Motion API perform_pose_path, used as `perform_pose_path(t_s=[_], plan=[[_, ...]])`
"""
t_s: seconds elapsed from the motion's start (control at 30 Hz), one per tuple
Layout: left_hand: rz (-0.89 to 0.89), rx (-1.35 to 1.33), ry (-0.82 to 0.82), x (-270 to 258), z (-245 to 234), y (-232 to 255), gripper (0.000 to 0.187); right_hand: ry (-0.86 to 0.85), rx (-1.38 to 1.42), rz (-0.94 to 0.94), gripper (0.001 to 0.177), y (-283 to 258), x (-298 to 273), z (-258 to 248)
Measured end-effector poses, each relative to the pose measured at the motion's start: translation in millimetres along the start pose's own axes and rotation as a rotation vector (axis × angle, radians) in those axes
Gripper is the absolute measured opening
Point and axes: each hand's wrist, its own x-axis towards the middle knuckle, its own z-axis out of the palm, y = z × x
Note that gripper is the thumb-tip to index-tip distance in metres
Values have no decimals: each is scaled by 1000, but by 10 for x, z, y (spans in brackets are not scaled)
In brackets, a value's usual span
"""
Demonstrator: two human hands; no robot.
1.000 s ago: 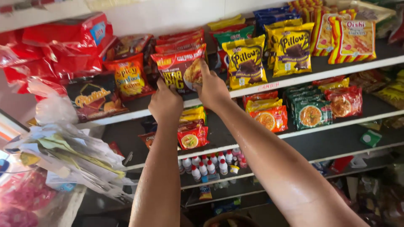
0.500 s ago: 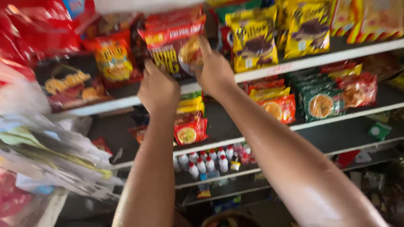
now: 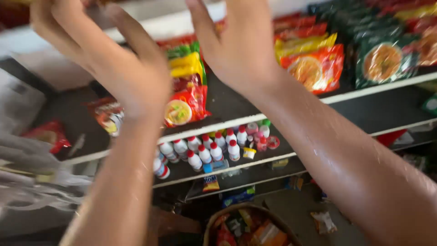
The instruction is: The person arranges various snack packages on a store shelf, picking up items like Platiños, Chicharrón, and Extra Big from a cardboard basket and placing them in rows. The person repeatedly adjusts the position of the packages to align them neatly on the shelf.
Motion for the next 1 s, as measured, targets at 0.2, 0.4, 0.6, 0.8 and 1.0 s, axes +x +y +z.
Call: perform_pose_path(t_s=[0.2,0.4,0.6,0.8,1.0], plan=[[-135,-414,-115,-1174,559,491,24,103,-58,158,21,232,-963,94],[-411,-494,-260,-1567,1509,298,21,144,309,789,23,1510,-1625,861],[-704,-419,-297,-1757,2707,-86,36,-94,74,1009,40,2588,-1896,1583],[-765,-397,-250,-1741,3103,-245,59,-22,-68,794,55,2827,-1928,1678],[-849,-372,-330,-1571,3101,-290,85,-49,-26,934,61,2831,-1879,1702]])
